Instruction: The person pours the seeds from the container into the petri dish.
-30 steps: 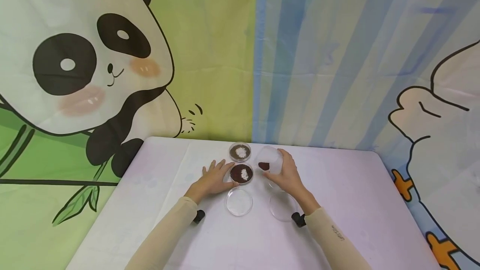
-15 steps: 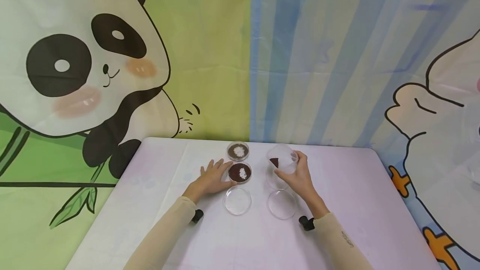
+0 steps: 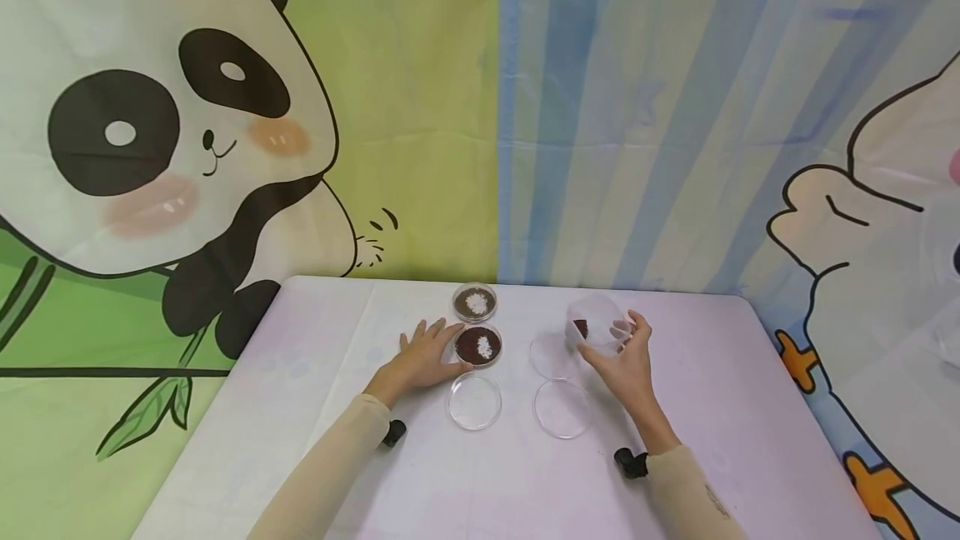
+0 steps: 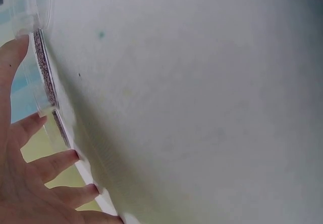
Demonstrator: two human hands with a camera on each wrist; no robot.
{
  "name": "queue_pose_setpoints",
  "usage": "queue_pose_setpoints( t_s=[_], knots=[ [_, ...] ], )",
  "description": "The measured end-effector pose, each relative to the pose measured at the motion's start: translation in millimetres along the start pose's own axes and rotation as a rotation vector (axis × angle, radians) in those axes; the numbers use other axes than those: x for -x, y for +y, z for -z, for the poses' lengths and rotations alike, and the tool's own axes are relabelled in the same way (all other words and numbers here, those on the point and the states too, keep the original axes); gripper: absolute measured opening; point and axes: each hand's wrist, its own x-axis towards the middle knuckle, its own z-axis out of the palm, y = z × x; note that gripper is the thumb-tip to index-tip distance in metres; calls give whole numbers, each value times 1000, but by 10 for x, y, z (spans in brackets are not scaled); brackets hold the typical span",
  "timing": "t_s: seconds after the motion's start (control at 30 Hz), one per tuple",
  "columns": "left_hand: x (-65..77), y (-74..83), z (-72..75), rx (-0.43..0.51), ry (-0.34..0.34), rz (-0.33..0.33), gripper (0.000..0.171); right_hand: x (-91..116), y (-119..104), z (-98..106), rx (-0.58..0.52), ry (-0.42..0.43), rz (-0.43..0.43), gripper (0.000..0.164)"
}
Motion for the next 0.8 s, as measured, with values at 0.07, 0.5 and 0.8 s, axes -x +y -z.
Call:
queue_pose_setpoints(
  t_s=[0.07, 0.5, 0.8],
  knots=[
    [-4, -4, -7, 3, 0, -2, 85, 26, 31, 63, 70, 31, 1, 109],
    [12, -7, -8, 12, 5, 0, 84, 108, 173, 439, 187, 223, -174, 103],
    [-3, -16, -16, 5, 5, 2, 85, 123, 247, 538, 166, 214, -260, 108]
  ],
)
